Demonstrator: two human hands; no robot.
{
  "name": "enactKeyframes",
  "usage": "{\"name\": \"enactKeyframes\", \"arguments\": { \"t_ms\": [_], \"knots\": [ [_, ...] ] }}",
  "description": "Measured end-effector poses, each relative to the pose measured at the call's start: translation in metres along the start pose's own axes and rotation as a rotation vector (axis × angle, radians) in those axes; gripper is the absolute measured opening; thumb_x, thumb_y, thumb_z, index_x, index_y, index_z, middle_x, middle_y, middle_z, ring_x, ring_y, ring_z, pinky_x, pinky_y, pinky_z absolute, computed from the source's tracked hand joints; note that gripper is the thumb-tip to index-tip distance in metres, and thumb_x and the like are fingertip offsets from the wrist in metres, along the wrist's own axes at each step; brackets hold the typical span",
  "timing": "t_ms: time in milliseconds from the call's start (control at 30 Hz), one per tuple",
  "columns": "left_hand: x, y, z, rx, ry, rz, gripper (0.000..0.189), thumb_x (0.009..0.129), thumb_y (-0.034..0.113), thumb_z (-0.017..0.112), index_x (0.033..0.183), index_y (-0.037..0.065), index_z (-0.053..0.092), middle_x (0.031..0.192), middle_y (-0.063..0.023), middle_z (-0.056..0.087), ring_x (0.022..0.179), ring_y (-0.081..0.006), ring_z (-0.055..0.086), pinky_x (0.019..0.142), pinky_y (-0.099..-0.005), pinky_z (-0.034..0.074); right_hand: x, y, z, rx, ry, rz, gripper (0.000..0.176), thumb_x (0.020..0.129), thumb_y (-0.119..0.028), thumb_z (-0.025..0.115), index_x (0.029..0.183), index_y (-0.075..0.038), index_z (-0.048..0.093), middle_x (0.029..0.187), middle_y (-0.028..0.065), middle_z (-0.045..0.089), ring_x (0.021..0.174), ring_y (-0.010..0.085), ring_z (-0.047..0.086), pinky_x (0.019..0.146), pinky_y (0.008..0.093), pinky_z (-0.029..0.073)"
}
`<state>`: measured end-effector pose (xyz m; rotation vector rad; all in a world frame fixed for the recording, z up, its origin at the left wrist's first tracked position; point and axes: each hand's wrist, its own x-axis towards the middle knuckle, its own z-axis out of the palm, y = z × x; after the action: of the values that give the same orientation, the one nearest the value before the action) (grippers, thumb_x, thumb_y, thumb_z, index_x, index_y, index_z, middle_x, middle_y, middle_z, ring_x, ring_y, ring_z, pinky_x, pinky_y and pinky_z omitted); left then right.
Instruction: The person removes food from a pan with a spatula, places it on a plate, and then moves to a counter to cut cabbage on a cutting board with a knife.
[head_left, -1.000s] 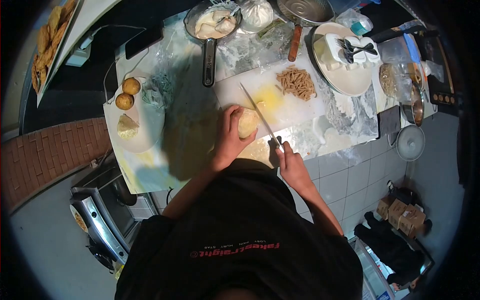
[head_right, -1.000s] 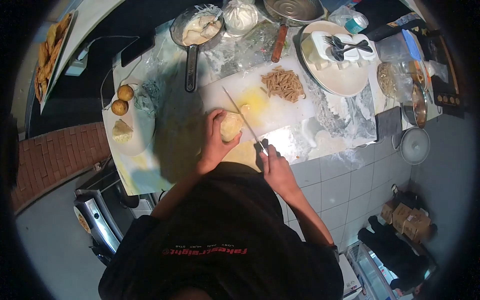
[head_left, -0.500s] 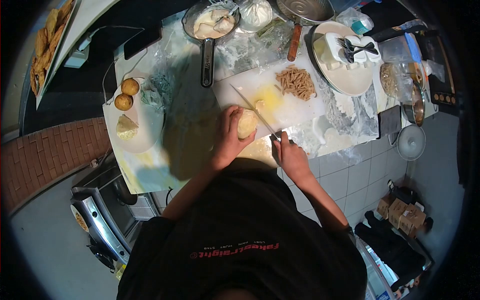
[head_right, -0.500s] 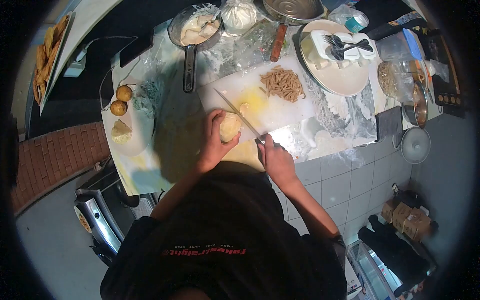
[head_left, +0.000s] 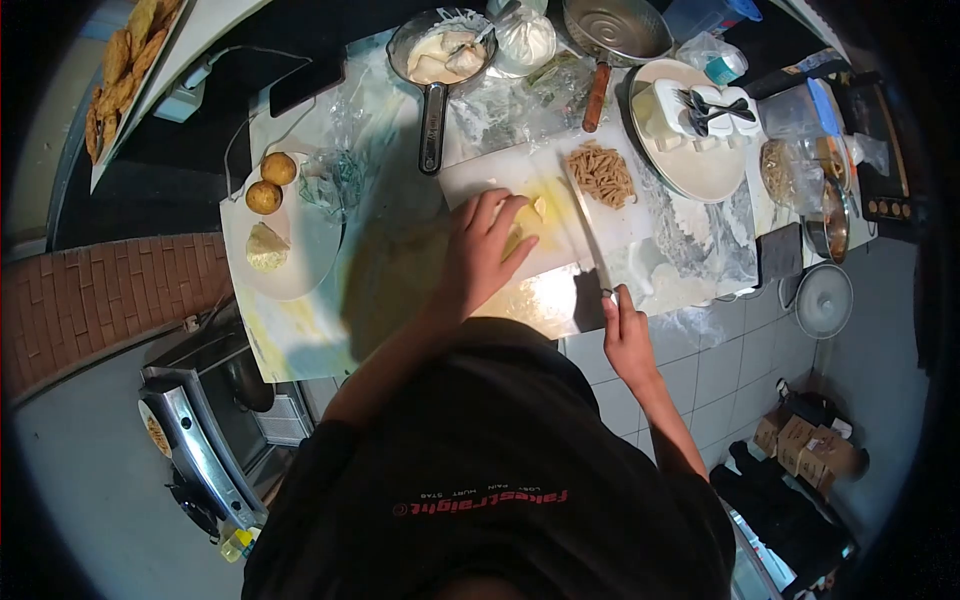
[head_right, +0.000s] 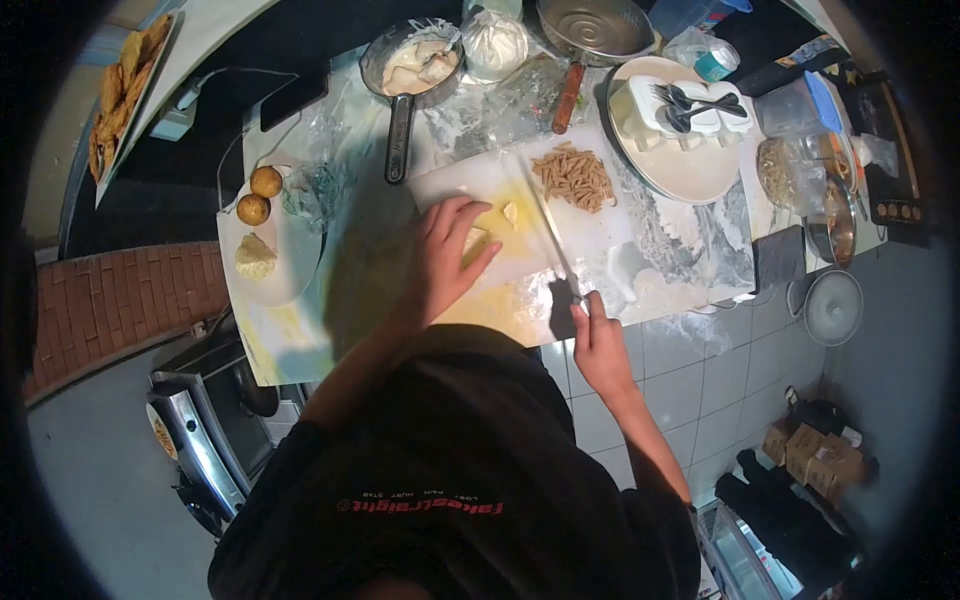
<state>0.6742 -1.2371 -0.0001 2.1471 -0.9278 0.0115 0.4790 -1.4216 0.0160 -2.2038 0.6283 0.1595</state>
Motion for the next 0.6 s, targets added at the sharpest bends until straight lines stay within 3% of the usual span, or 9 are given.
{"name": "enactKeyframes", "arguments": {
  "t_ms": [33,267,367,433,467,533,600],
  "knots": [
    [0.009,-0.002,0.003,-0.005,-0.079,0.042,0.049,0.077,0.019,0.079,0.120,0.008,0.058,0.117,-0.0114,0.057,0.113,-0.0327,0.053,0.100,-0.0444,0.040,-0.001,-0.004,-0.001,0.061,0.018,0.061,0.035,0.106,-0.025,0.045,0.116,0.008,0.048,0.059,0.0264,0.052,0.057,0.0472,0.055,0.051,0.0502,0.036],
    [0.047,-0.024,0.040,0.123,-0.267,0.067,0.028,0.080,0.014,0.075,0.104,0.007,0.063,0.098,-0.0092,0.061,0.096,-0.0321,0.061,0.083,-0.0422,0.048,-0.018,0.008,0.013,0.250,0.086,0.174,0.040,0.106,-0.029,0.046,0.120,0.008,0.051,0.060,0.0248,0.052,0.055,0.0452,0.052,0.052,0.0466,0.037],
    [0.051,-0.027,0.031,0.040,-0.301,0.021,0.020,0.084,0.018,0.073,0.096,0.005,0.064,0.088,-0.0092,0.061,0.083,-0.0263,0.063,0.076,-0.0365,0.049,-0.025,0.010,0.016,0.232,0.032,0.184,0.045,0.105,-0.032,0.046,0.121,0.010,0.049,0.065,0.0282,0.054,0.063,0.0463,0.057,0.057,0.0475,0.041],
    [0.053,-0.027,0.020,-0.267,-0.368,-0.147,0.020,0.091,0.022,0.068,0.093,0.003,0.066,0.082,-0.0044,0.062,0.078,-0.0151,0.060,0.073,-0.0297,0.048,-0.028,0.021,0.029,0.222,0.070,0.157,0.045,0.105,-0.033,0.047,0.121,0.009,0.050,0.066,0.0283,0.055,0.065,0.0476,0.056,0.059,0.0478,0.043],
    [0.054,-0.027,0.014,-0.259,-0.370,-0.143,0.020,0.091,0.022,0.068,0.093,0.003,0.066,0.082,-0.0044,0.062,0.078,-0.0151,0.060,0.073,-0.0297,0.048,-0.028,0.024,0.034,0.203,0.105,0.128,0.044,0.105,-0.034,0.047,0.121,0.007,0.051,0.066,0.0283,0.056,0.067,0.0489,0.056,0.060,0.0480,0.044],
    [0.054,-0.015,-0.005,-0.714,-0.472,-0.484,0.021,0.095,0.024,0.065,0.096,0.003,0.070,0.083,-0.0028,0.068,0.080,-0.0100,0.058,0.072,-0.0262,0.047,-0.024,0.009,0.030,0.218,0.049,0.169,0.043,0.104,-0.034,0.048,0.119,0.006,0.051,0.067,0.0284,0.058,0.068,0.0494,0.057,0.060,0.0491,0.045],
    [0.052,0.004,-0.030,-0.781,-0.467,-0.472,0.022,0.097,0.023,0.063,0.097,0.001,0.069,0.086,-0.0014,0.066,0.081,-0.0082,0.056,0.075,-0.0252,0.046,-0.017,-0.003,0.031,0.227,-0.008,0.203,0.042,0.104,-0.034,0.049,0.118,0.005,0.051,0.068,0.0284,0.059,0.069,0.0499,0.059,0.061,0.0501,0.046]
  ]
}}
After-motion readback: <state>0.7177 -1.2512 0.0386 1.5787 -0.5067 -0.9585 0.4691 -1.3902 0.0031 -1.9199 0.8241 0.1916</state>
